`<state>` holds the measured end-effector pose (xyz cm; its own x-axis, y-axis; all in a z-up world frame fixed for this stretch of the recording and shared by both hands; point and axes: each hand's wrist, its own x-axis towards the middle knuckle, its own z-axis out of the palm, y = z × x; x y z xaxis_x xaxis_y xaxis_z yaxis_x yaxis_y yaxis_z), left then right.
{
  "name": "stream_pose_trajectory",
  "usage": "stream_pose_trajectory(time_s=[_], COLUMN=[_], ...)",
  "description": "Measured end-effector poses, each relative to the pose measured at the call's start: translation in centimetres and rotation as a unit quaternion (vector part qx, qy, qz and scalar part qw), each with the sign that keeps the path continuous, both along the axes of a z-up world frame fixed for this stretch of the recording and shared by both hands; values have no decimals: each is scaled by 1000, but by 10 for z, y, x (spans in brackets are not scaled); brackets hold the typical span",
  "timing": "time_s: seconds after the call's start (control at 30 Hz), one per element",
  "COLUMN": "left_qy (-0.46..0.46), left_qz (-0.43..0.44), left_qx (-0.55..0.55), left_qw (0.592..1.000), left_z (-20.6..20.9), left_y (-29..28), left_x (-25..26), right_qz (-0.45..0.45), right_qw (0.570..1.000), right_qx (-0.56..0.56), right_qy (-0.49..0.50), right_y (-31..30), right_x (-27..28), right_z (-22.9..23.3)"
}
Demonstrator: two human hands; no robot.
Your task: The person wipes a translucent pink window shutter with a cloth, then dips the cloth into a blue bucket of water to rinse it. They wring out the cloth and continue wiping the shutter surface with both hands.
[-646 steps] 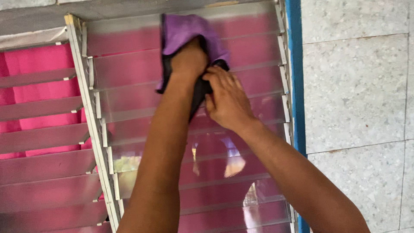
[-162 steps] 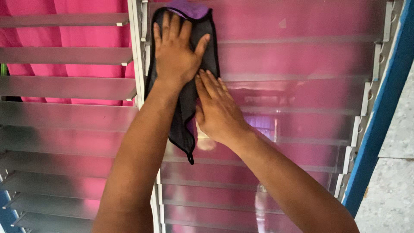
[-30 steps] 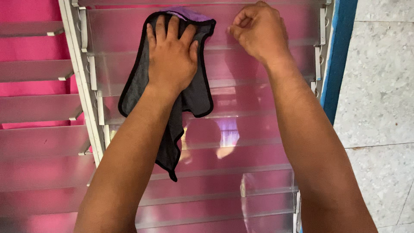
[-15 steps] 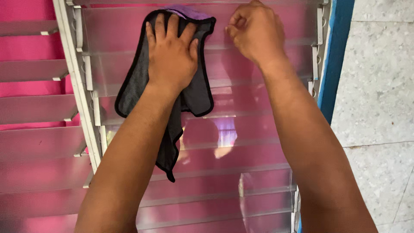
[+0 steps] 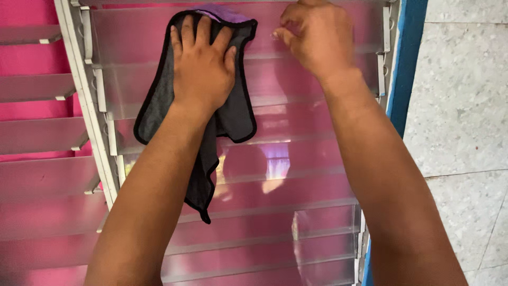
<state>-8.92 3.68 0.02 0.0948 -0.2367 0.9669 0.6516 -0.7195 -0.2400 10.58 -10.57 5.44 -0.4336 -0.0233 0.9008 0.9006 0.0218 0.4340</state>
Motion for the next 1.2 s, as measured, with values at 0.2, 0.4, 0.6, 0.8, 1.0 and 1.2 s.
stream_pose_trajectory(time_s=[0.2,0.4,0.6,0.8,1.0,1.2], left_qy=[8,13,10,12,7,10], left_qz=[11,25,6,9,4,8], left_qx=[-15,-24,-15,4,-4,5], left_qw=[1000,999,1000,1000,1000,1000], left_z=[1,1,2,1,2,0], left_y=[-1,0,-3,-4,-5,-3], left_x=[-2,-2,-3,-5,-4,-5], right_qz=[1,-12,-72,-104,-110,-122], right_qw=[1000,998,992,989,983,981], right_qx=[-11,15,39,53,78,103], right_qy=[-26,-68,-95,-86,-125,-108], right_y=[-8,-7,-12,-6,-6,5], right_x=[12,18,18,19,28,30], right_z=[4,5,10,12,12,11])
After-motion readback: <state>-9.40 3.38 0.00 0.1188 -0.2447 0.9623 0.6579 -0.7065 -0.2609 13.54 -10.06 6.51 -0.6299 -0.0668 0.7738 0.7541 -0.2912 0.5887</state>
